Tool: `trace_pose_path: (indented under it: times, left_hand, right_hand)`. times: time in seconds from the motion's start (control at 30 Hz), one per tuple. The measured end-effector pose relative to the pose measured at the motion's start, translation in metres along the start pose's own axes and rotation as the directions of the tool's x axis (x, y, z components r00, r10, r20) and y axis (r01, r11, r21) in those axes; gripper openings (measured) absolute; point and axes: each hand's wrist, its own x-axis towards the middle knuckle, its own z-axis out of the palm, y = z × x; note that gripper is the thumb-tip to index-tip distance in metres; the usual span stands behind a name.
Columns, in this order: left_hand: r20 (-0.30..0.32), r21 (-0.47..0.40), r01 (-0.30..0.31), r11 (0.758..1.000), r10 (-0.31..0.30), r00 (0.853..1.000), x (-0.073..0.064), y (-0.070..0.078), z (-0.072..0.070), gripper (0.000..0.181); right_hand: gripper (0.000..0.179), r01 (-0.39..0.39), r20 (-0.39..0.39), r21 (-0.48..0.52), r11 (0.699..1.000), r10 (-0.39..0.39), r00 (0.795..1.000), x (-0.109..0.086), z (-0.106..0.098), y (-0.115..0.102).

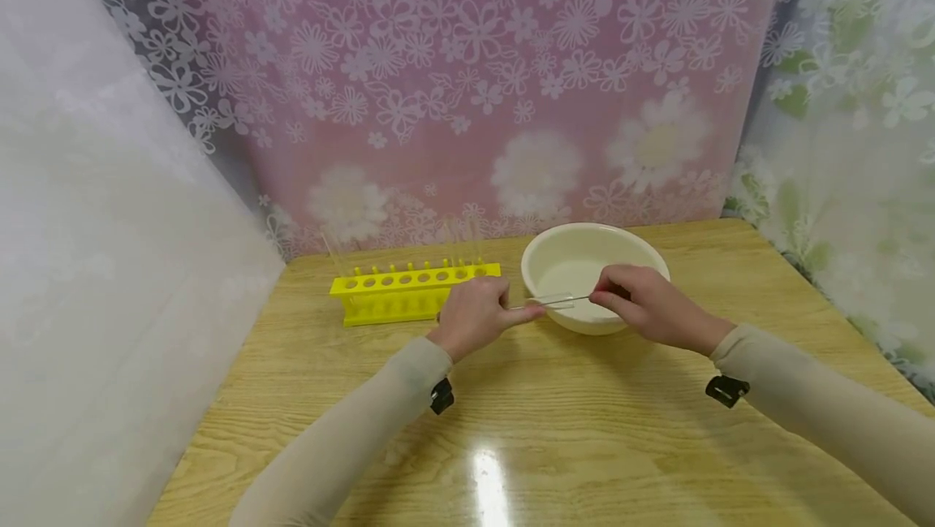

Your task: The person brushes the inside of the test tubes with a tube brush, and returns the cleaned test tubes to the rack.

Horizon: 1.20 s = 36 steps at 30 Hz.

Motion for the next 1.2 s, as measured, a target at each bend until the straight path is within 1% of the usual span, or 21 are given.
trace_pose_path:
  times: [0.1, 0.2, 0.27, 0.37, 0.43, 0.47, 0.5, 0.53, 0.57, 0.63, 0.67, 0.73, 0.77, 0.8, 0.83, 0.87, 0.9, 1.0, 1.07, 1.1, 1.2]
  left_hand:
    - [-0.019, 0.016, -0.022, 1.000, 0.022, 1.000, 0.000, 0.001, 0.000, 0.055]
    - [-0.023, 0.037, -0.039, 0.999, 0.040, 0.999, 0.000, 0.003, -0.001, 0.055]
    - [-0.028, 0.048, -0.050, 0.998, 0.051, 0.998, 0.000, 0.004, -0.001, 0.056]
    - [-0.047, 0.063, -0.065, 0.996, 0.068, 0.997, -0.001, 0.004, 0.000, 0.056]
    - [-0.065, 0.063, -0.077, 0.995, 0.081, 0.995, -0.001, 0.004, 0.001, 0.055]
    - [-0.072, 0.066, -0.082, 0.994, 0.086, 0.994, -0.001, 0.004, 0.002, 0.055]
    - [-0.077, 0.068, -0.087, 0.994, 0.092, 0.993, -0.001, 0.004, 0.002, 0.054]
    - [-0.080, 0.068, -0.090, 0.994, 0.095, 0.992, -0.001, 0.003, 0.003, 0.054]
    - [-0.080, 0.064, -0.091, 0.994, 0.096, 0.992, -0.001, 0.003, 0.003, 0.054]
    - [-0.072, 0.068, -0.086, 0.994, 0.091, 0.993, -0.001, 0.002, 0.003, 0.055]
    - [-0.066, 0.067, -0.081, 0.994, 0.085, 0.994, -0.001, 0.002, 0.002, 0.055]
    - [-0.054, 0.059, -0.065, 0.996, 0.069, 0.996, 0.000, 0.001, 0.002, 0.056]
    - [-0.045, 0.055, -0.058, 0.997, 0.060, 0.997, 0.000, 0.001, 0.001, 0.056]
    - [-0.038, 0.050, -0.051, 0.997, 0.053, 0.998, 0.000, 0.001, 0.000, 0.057]
    - [-0.027, 0.040, -0.042, 0.998, 0.043, 0.999, 0.000, 0.002, -0.001, 0.057]
    - [-0.019, 0.031, -0.034, 0.999, 0.034, 0.999, 0.000, 0.002, -0.002, 0.057]
    - [-0.012, 0.025, -0.028, 0.999, 0.028, 1.000, 0.000, 0.002, -0.003, 0.057]
    - [0.010, 0.008, -0.013, 1.000, 0.013, 1.000, 0.001, 0.002, -0.004, 0.057]
    - [0.022, 0.002, -0.006, 1.000, 0.006, 1.000, 0.001, 0.002, -0.005, 0.057]
    - [0.026, 0.001, -0.004, 1.000, 0.004, 1.000, 0.001, 0.002, -0.005, 0.058]
    - [0.030, 0.002, -0.002, 1.000, 0.002, 1.000, 0.000, 0.001, -0.006, 0.059]
  right_hand:
    - [0.015, -0.172, 0.056, 0.154, 0.973, 0.165, 0.985, 0.002, -0.002, -0.002]
    - [0.024, -0.327, 0.132, 0.254, 0.910, 0.303, 0.944, 0.005, -0.004, -0.004]
    - [0.029, -0.441, 0.196, 0.318, 0.840, 0.397, 0.897, 0.008, -0.005, -0.006]
    - [0.034, -0.596, 0.305, 0.416, 0.686, 0.512, 0.803, 0.012, -0.007, -0.009]
    - [0.036, -0.659, 0.359, 0.458, 0.597, 0.554, 0.751, 0.014, -0.008, -0.011]
    - [0.035, -0.676, 0.376, 0.468, 0.569, 0.564, 0.735, 0.015, -0.008, -0.012]
    - [0.036, -0.685, 0.381, 0.468, 0.559, 0.572, 0.727, 0.015, -0.008, -0.012]
    - [0.036, -0.683, 0.371, 0.450, 0.575, 0.575, 0.729, 0.014, -0.008, -0.012]
    - [0.037, -0.667, 0.345, 0.426, 0.611, 0.572, 0.744, 0.013, -0.007, -0.012]
    - [0.035, -0.593, 0.259, 0.349, 0.726, 0.533, 0.805, 0.010, -0.004, -0.011]
    - [0.032, -0.535, 0.203, 0.293, 0.792, 0.496, 0.845, 0.008, -0.002, -0.010]
    - [0.022, -0.389, 0.086, 0.156, 0.908, 0.380, 0.921, 0.005, 0.002, -0.008]
    - [0.015, -0.304, 0.033, 0.083, 0.949, 0.302, 0.953, 0.003, 0.004, -0.007]
    - [0.008, -0.213, -0.010, 0.005, 0.977, 0.213, 0.977, 0.002, 0.005, -0.006]
    - [0.007, -0.128, -0.041, -0.077, 0.989, 0.125, 0.991, 0.000, 0.006, -0.004]
    - [0.013, -0.041, -0.068, -0.157, 0.987, 0.030, 0.997, -0.001, 0.007, -0.003]
    - [0.018, 0.033, -0.085, -0.231, 0.972, -0.054, 0.995, -0.001, 0.007, -0.002]
    - [0.016, 0.202, -0.102, -0.384, 0.901, -0.259, 0.961, -0.002, 0.007, 0.003]
    - [0.013, 0.284, -0.094, -0.430, 0.857, -0.355, 0.930, -0.001, 0.005, 0.005]
    - [0.017, 0.316, -0.087, -0.441, 0.840, -0.390, 0.917, 0.000, 0.005, 0.005]
    - [0.025, 0.383, -0.061, -0.453, 0.805, -0.457, 0.887, 0.002, 0.003, 0.006]
